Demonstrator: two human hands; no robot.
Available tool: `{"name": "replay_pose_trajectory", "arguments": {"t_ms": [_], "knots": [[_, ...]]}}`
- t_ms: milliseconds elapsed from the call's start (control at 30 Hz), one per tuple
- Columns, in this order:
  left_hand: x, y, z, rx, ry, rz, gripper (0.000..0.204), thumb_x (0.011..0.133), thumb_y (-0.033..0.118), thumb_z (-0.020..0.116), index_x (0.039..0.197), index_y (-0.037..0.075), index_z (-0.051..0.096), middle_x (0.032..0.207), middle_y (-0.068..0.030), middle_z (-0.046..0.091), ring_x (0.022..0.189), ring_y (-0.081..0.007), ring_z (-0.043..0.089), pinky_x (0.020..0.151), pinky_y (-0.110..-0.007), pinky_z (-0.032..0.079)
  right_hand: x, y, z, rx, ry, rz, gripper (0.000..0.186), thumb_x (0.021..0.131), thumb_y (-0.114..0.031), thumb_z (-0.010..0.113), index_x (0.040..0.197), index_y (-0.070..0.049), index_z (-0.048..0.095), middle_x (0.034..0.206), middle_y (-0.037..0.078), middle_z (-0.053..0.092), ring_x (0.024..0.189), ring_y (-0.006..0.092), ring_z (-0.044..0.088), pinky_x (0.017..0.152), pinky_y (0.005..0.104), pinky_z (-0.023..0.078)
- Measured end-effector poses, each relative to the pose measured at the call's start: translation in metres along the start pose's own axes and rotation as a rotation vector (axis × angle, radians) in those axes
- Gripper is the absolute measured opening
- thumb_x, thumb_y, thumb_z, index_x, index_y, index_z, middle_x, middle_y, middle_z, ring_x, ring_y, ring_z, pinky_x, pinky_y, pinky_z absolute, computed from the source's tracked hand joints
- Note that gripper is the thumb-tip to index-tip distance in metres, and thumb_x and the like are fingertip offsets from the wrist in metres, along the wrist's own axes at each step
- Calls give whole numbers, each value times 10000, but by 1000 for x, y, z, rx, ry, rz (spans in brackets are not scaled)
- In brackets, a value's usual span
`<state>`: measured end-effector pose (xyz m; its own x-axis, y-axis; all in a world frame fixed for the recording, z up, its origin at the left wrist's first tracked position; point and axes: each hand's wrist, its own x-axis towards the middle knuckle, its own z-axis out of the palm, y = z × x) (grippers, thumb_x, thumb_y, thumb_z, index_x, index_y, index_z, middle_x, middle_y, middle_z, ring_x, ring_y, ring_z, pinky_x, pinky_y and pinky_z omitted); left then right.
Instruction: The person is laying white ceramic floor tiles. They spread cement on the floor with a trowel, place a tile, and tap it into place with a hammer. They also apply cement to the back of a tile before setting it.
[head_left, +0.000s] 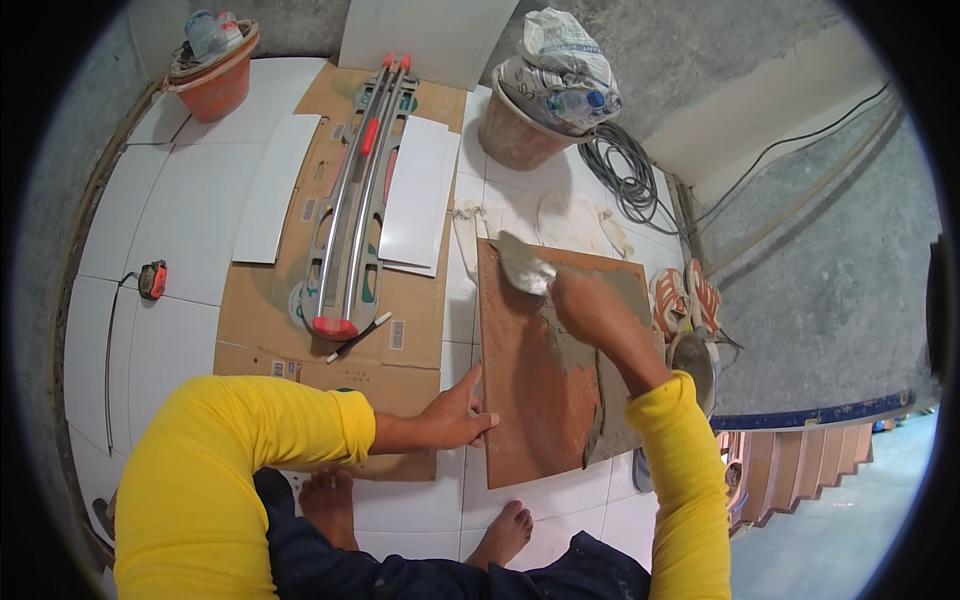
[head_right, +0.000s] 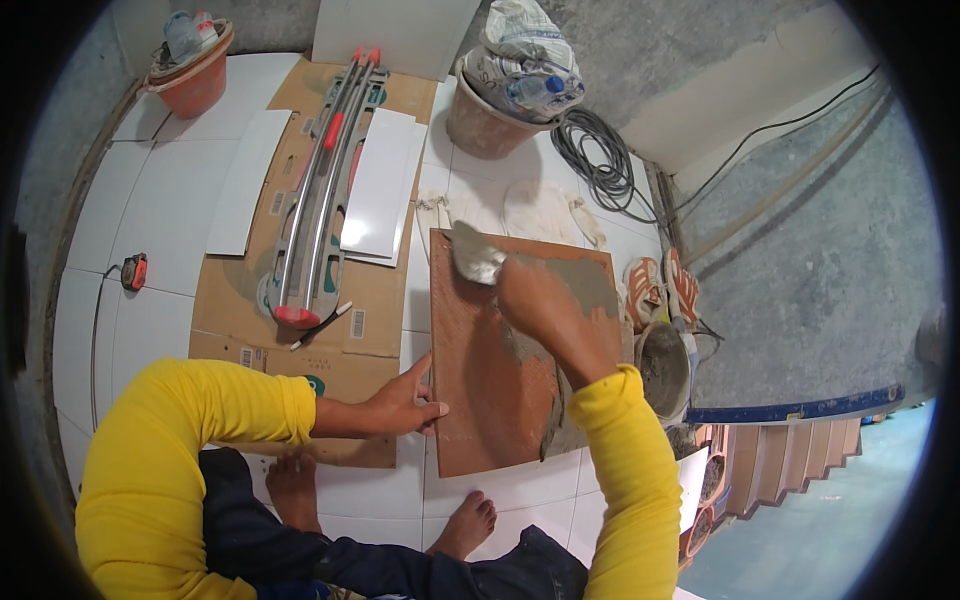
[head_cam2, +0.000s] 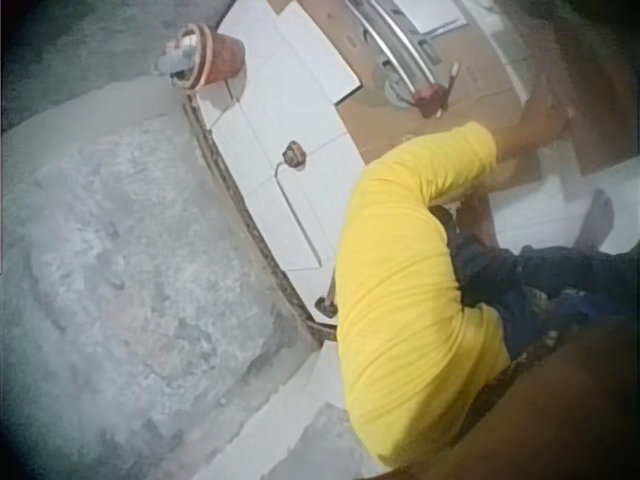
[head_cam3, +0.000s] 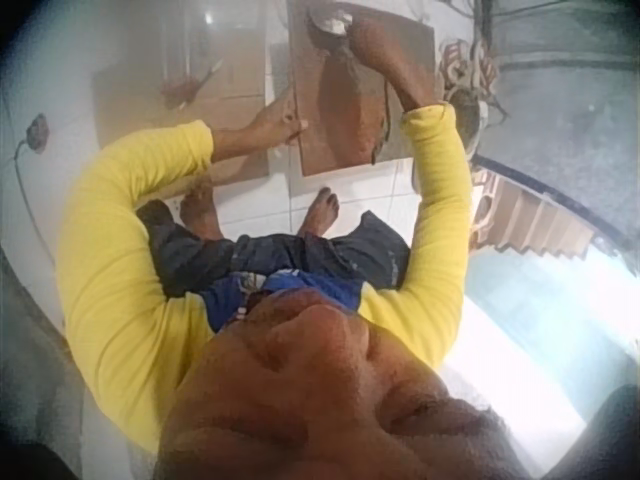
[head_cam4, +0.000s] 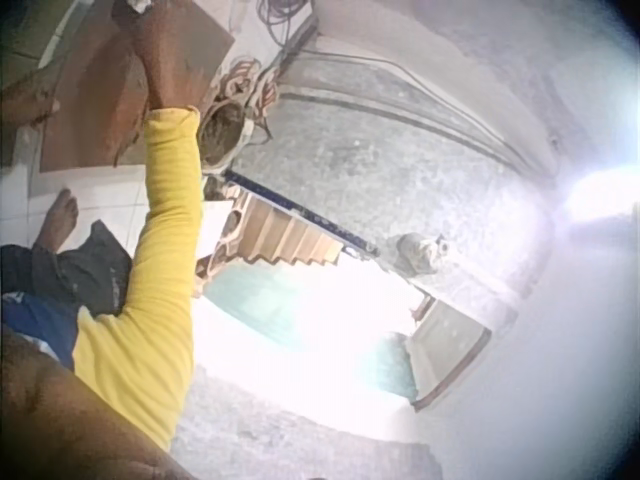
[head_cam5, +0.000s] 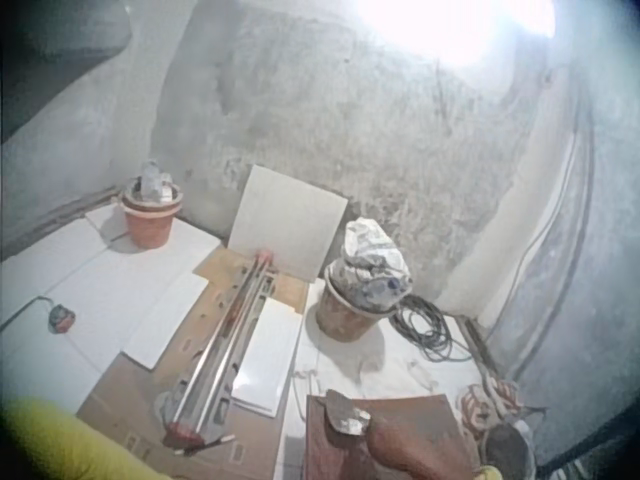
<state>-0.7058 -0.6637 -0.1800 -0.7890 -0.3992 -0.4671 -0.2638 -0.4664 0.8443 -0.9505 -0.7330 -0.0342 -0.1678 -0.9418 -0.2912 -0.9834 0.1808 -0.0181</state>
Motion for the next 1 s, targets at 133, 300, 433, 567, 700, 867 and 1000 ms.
{"name": "replay_pose_trajectory", "arguments": {"t_ms": [133, 300, 433, 567, 700, 867, 1000], "knots": [[-3, -3, -3, -73, -19, 56, 957, 1061, 113, 673, 1753, 161, 14, 1309, -261, 659, 872, -244, 787, 756, -321, 688, 35, 37, -9, 25, -43, 172, 330, 1000, -187, 557, 1077, 58, 765, 1127, 340, 753, 1102, 490, 741, 959, 549, 588], [-7, 3, -5, -77, -35, 60, 946, 1062, 101, 667, 1750, 159, 20, 1244, -238, 694, 884, -235, 788, 754, -317, 686, 50, 126, 8, -18, 1, 340, 313, 954, -156, 579, 1039, 69, 780, 1069, 353, 755, 1055, 497, 751, 931, 556, 600], [0, 0, -1, -94, -44, 22, 949, 1060, 93, 668, 1749, 152, 18, 1256, -240, 690, 891, -235, 788, 756, -320, 686, 47, 220, 35, -149, 50, 367, 307, 947, -155, 585, 1015, 71, 782, 1034, 354, 756, 1024, 497, 759, 929, 557, 601], [4, -3, 0, -96, -46, 32, 946, 1060, 96, 672, 1744, 129, 19, 1260, -248, 685, 890, -234, 787, 755, -318, 685, 1, 299, 56, -251, 212, 238, 346, 1058, -237, 562, 1021, 57, 741, 922, 274, 758, 749, 423, 768, 684, 521, 598], [-8, -2, -9, -110, -44, 88, 940, 1063, 95, 668, 1741, 122, 18, 1277, -259, 669, 895, -235, 783, 748, -318, 684, -29, 230, 67, 414, 158, 447, 398, 1113, -333, 558, 1069, 39, 691, 811, 192, 721, 682, 360, 741, 644, 489, 576], [-8, 6, -6, -69, -59, 37, 929, 1066, 85, 661, 1743, 132, 26, 1295, -259, 657, 878, -223, 772, 739, -315, 684, -45, 129, 42, 458, 48, 206, 455, 1139, -408, 530, 1142, 15, 697, 844, 179, 728, 705, 377, 716, 738, 501, 547], [-6, 12, -1, -86, -72, 49, 943, 1064, 91, 667, 1745, 134, 17, 1297, -250, 658, 898, -218, 768, 749, -318, 686, -22, 90, 30, 429, -16, -96, 369, 1149, -367, 541, 1131, -22, 671, 784, 53, 606, 582, 161, 600, 498, 363, 483]]}}
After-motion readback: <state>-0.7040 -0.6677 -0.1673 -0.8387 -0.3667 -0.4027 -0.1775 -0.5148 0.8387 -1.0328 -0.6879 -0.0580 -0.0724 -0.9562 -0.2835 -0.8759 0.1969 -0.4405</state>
